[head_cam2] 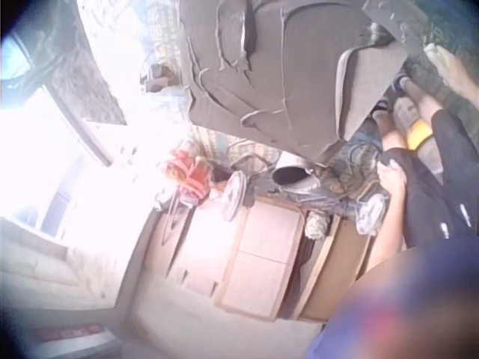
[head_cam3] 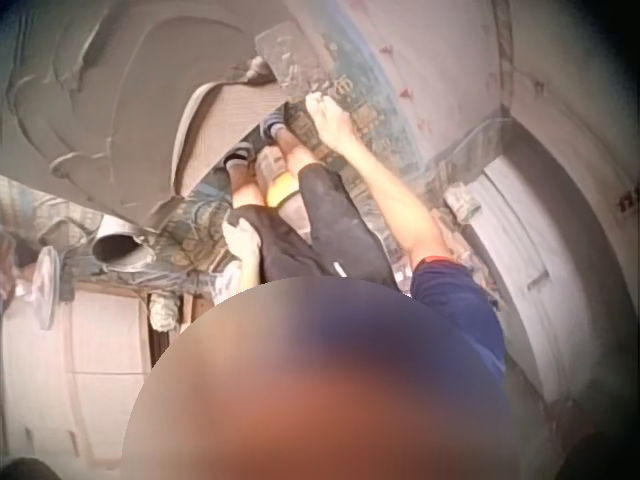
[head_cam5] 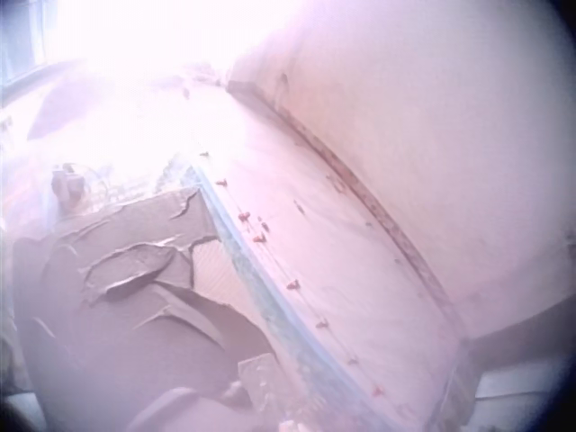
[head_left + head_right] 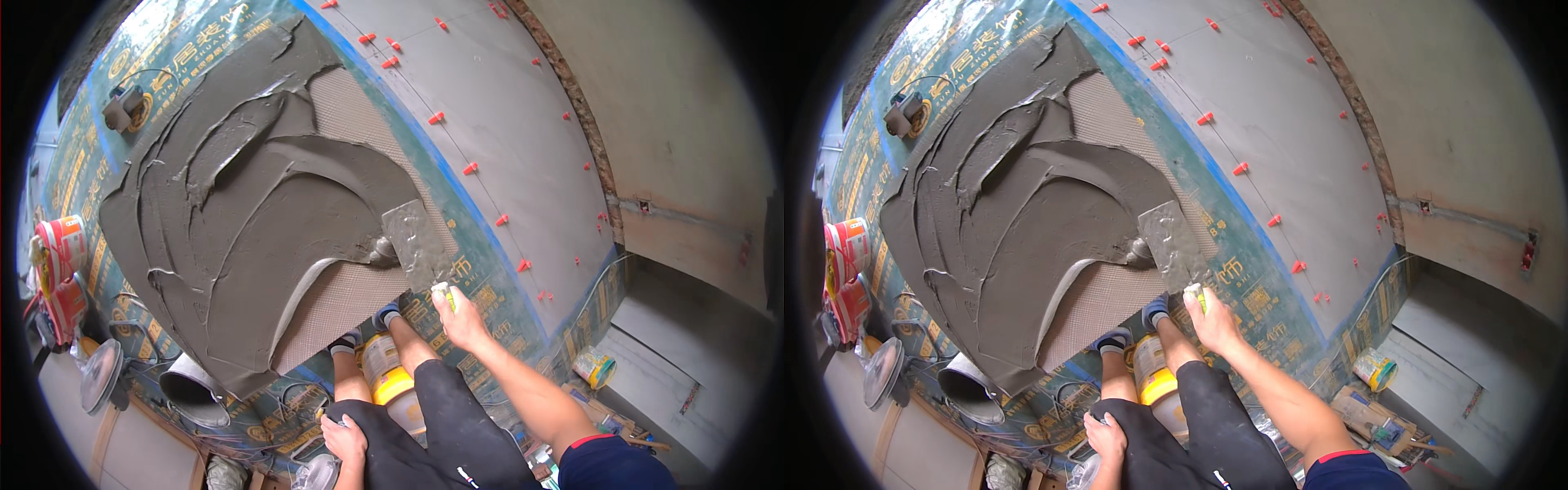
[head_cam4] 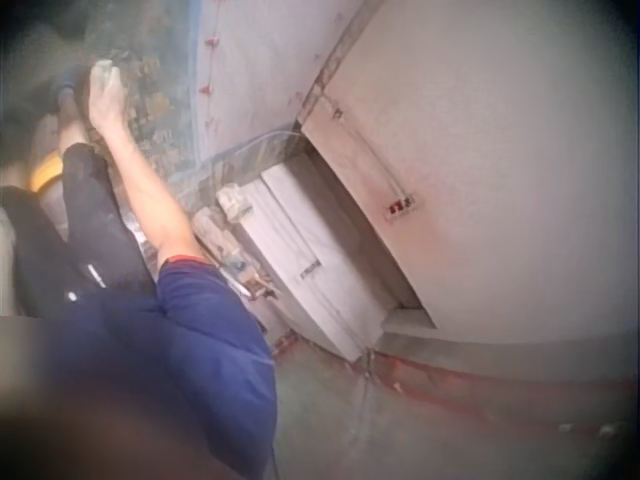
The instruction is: The person is applying adhesive to the back of a large tile using a trowel before placing it on the wall.
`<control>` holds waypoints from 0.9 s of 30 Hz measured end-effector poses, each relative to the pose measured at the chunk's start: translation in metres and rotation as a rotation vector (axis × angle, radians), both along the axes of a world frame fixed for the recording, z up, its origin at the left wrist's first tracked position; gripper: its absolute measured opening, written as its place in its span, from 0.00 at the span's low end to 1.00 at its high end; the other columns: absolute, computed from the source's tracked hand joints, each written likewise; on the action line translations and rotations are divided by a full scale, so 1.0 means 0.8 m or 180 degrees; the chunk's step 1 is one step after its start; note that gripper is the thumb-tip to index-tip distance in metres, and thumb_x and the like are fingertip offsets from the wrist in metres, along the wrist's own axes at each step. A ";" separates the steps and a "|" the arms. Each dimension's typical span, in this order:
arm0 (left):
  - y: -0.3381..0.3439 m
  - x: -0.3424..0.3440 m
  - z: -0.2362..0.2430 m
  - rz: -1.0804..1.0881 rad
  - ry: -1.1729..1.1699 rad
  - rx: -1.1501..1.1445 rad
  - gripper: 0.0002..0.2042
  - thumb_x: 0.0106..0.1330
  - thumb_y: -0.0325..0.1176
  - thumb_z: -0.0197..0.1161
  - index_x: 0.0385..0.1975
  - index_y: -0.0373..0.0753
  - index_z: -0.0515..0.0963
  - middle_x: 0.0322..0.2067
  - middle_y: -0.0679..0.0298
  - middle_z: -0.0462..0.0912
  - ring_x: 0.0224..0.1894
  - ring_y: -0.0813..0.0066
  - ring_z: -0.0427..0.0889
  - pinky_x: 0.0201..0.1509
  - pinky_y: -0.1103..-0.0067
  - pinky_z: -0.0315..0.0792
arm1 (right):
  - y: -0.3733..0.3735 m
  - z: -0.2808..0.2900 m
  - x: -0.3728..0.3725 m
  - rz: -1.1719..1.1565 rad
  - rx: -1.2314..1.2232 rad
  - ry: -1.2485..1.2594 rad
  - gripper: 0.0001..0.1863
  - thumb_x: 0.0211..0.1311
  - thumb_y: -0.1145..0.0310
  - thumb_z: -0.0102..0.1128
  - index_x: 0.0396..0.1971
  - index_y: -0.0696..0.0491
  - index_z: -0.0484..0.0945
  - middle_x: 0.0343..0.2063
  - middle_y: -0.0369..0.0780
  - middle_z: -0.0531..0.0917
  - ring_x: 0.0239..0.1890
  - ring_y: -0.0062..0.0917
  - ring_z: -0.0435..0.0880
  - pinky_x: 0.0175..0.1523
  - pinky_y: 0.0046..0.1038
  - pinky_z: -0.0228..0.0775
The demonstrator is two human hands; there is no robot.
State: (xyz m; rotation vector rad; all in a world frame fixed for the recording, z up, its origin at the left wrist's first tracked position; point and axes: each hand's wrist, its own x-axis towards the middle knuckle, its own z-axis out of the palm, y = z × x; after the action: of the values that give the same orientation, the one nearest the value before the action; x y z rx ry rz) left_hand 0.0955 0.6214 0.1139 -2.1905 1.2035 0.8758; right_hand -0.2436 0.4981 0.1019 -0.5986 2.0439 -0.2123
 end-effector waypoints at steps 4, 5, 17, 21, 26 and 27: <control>-0.005 -0.002 0.002 0.0015 0.0010 0.0142 0.28 0.66 0.41 0.59 0.60 0.29 0.64 0.53 0.41 0.75 0.55 0.43 0.74 0.60 0.59 0.67 | 0.052 -0.019 -0.002 -0.0306 0.0070 -0.0142 0.31 0.69 0.41 0.48 0.49 0.58 0.73 0.41 0.59 0.82 0.49 0.57 0.79 0.50 0.48 0.71; -0.006 -0.004 0.000 0.0046 0.0026 0.0203 0.28 0.67 0.41 0.58 0.61 0.29 0.63 0.55 0.40 0.74 0.57 0.43 0.73 0.61 0.59 0.67 | 0.071 -0.034 -0.006 -0.0352 0.0087 -0.0077 0.34 0.69 0.40 0.48 0.53 0.60 0.72 0.42 0.60 0.81 0.50 0.56 0.79 0.52 0.47 0.71; -0.014 -0.004 -0.001 -0.0269 -0.0104 0.0205 0.29 0.66 0.42 0.59 0.60 0.28 0.63 0.53 0.42 0.75 0.56 0.44 0.74 0.60 0.60 0.67 | 0.209 -0.051 -0.031 -0.0330 0.0301 0.0271 0.37 0.67 0.41 0.51 0.57 0.63 0.71 0.44 0.60 0.81 0.52 0.55 0.79 0.55 0.45 0.71; -0.021 -0.009 0.001 -0.0224 -0.0157 0.0302 0.28 0.67 0.42 0.59 0.60 0.28 0.63 0.54 0.43 0.74 0.57 0.45 0.74 0.60 0.60 0.67 | 0.237 -0.012 -0.039 -0.0435 0.0272 0.0336 0.28 0.66 0.45 0.55 0.48 0.58 0.75 0.32 0.50 0.83 0.38 0.46 0.83 0.43 0.41 0.72; -0.022 -0.004 -0.001 -0.0347 -0.0145 0.0235 0.28 0.66 0.41 0.59 0.60 0.29 0.63 0.53 0.43 0.75 0.56 0.45 0.75 0.60 0.60 0.67 | 0.148 -0.022 -0.042 -0.0120 -0.0547 0.0225 0.24 0.64 0.48 0.60 0.45 0.54 0.76 0.33 0.51 0.85 0.40 0.51 0.83 0.41 0.42 0.74; -0.020 -0.003 -0.002 -0.0343 -0.0162 0.0244 0.28 0.66 0.41 0.59 0.60 0.29 0.63 0.53 0.43 0.75 0.56 0.45 0.75 0.60 0.60 0.67 | 0.124 -0.036 -0.042 -0.0083 -0.0797 0.0181 0.23 0.63 0.48 0.61 0.44 0.54 0.76 0.33 0.50 0.85 0.40 0.52 0.83 0.41 0.42 0.74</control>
State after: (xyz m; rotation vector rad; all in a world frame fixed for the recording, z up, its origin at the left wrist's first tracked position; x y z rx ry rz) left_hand 0.0929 0.6052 0.1125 -2.0548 1.2307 0.8040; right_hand -0.2769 0.5975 0.0728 -0.7388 2.0966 -0.4767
